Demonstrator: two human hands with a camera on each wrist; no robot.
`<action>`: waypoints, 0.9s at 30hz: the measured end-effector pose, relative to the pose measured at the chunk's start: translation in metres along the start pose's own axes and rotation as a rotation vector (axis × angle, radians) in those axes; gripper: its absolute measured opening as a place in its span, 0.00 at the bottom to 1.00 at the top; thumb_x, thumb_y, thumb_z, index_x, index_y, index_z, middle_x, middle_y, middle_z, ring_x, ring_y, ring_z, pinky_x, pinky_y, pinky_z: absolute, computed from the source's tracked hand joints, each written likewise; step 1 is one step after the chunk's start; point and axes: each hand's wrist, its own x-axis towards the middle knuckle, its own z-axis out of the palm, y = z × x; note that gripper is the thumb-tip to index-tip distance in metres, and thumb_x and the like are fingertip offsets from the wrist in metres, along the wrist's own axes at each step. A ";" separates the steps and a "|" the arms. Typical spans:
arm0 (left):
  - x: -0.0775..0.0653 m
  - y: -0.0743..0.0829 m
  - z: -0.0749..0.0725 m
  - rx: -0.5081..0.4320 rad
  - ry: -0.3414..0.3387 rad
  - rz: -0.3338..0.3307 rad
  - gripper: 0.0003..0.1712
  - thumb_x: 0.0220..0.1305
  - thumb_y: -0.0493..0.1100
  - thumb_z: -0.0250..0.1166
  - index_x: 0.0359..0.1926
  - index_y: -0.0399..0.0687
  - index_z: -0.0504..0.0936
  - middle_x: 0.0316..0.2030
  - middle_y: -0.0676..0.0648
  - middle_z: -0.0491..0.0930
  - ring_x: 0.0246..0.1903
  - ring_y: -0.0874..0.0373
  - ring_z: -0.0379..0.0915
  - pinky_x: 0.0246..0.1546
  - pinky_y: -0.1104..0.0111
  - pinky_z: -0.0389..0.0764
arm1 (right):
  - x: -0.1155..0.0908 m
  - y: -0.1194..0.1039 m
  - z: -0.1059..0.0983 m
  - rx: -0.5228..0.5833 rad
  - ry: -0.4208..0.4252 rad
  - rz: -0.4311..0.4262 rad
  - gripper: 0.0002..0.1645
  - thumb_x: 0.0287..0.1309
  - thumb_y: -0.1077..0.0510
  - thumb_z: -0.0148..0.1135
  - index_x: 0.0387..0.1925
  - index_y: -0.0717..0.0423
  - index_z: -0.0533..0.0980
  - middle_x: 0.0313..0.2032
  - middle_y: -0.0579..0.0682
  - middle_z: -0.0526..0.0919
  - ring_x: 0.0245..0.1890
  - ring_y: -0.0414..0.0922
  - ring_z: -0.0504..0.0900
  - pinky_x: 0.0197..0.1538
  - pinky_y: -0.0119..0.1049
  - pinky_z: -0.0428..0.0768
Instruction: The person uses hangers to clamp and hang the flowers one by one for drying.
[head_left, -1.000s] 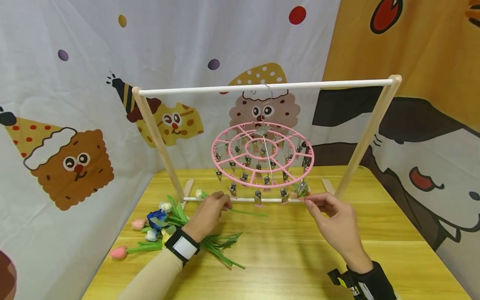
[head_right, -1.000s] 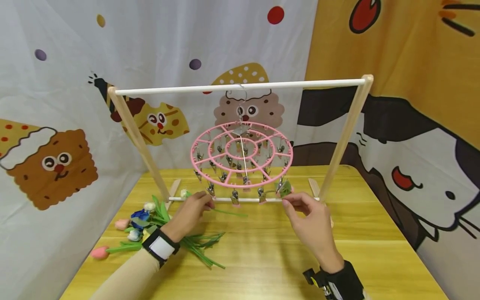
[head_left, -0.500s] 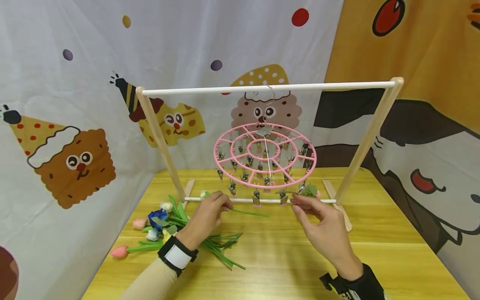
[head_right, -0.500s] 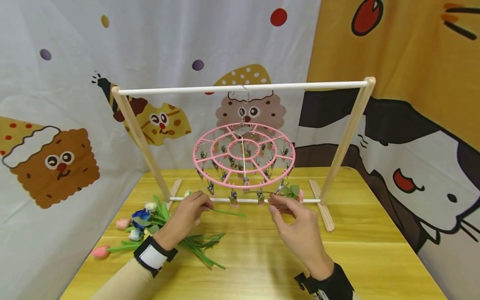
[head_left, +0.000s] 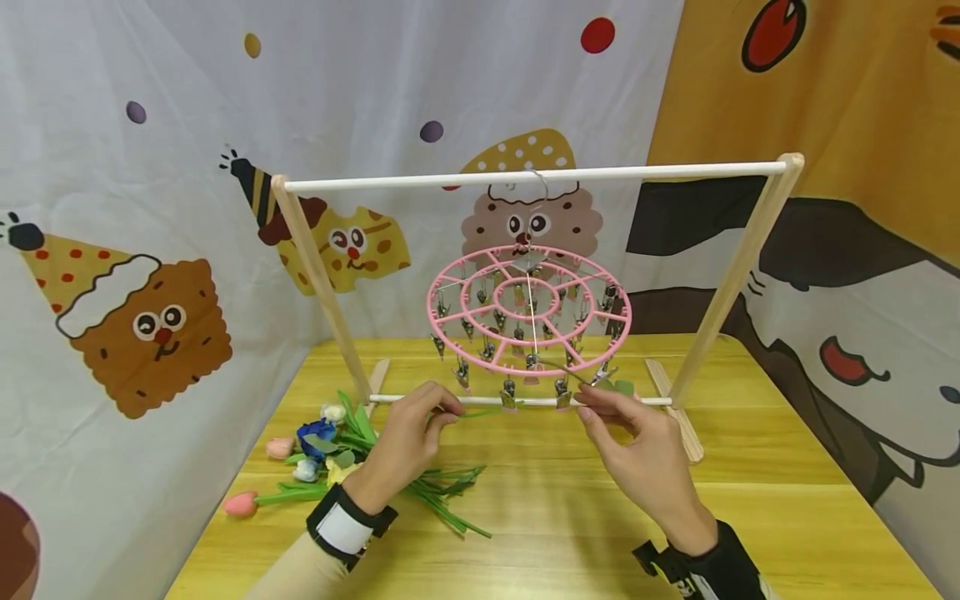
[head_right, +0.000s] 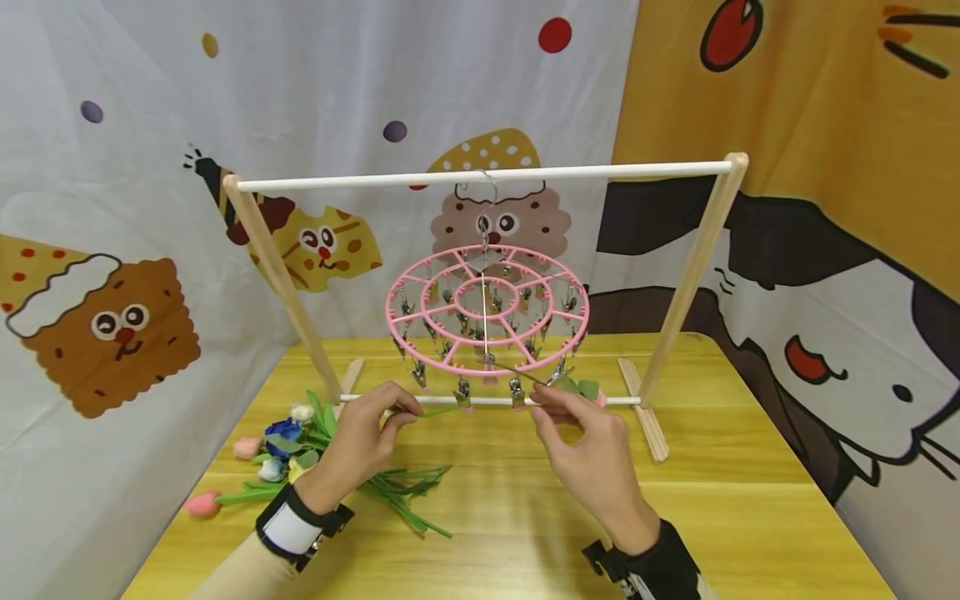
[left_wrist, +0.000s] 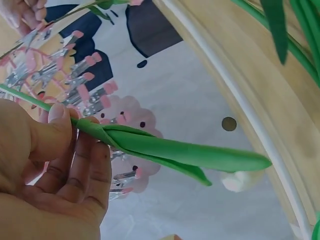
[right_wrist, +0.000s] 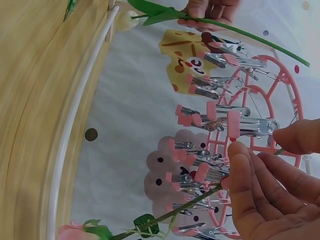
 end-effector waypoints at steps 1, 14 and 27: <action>0.000 0.001 -0.001 -0.007 0.003 -0.011 0.13 0.74 0.25 0.75 0.48 0.46 0.88 0.44 0.49 0.89 0.44 0.57 0.92 0.47 0.68 0.96 | 0.000 0.000 0.000 -0.003 0.001 0.002 0.26 0.72 0.70 0.79 0.67 0.55 0.90 0.56 0.52 0.98 0.50 0.29 0.93 0.57 0.16 0.87; 0.004 0.018 -0.013 -0.094 0.032 -0.089 0.14 0.79 0.29 0.74 0.57 0.47 0.87 0.50 0.46 0.93 0.49 0.54 0.93 0.53 0.60 0.97 | 0.004 -0.004 0.006 -0.035 0.035 -0.053 0.21 0.71 0.70 0.80 0.62 0.60 0.91 0.51 0.52 0.99 0.43 0.35 0.93 0.54 0.17 0.87; 0.010 0.029 -0.022 -0.156 0.078 -0.099 0.07 0.83 0.34 0.73 0.55 0.46 0.86 0.49 0.48 0.92 0.49 0.53 0.94 0.50 0.63 0.98 | 0.008 -0.002 0.016 -0.106 0.112 -0.111 0.21 0.67 0.69 0.83 0.60 0.60 0.92 0.53 0.55 0.99 0.38 0.48 0.99 0.61 0.27 0.92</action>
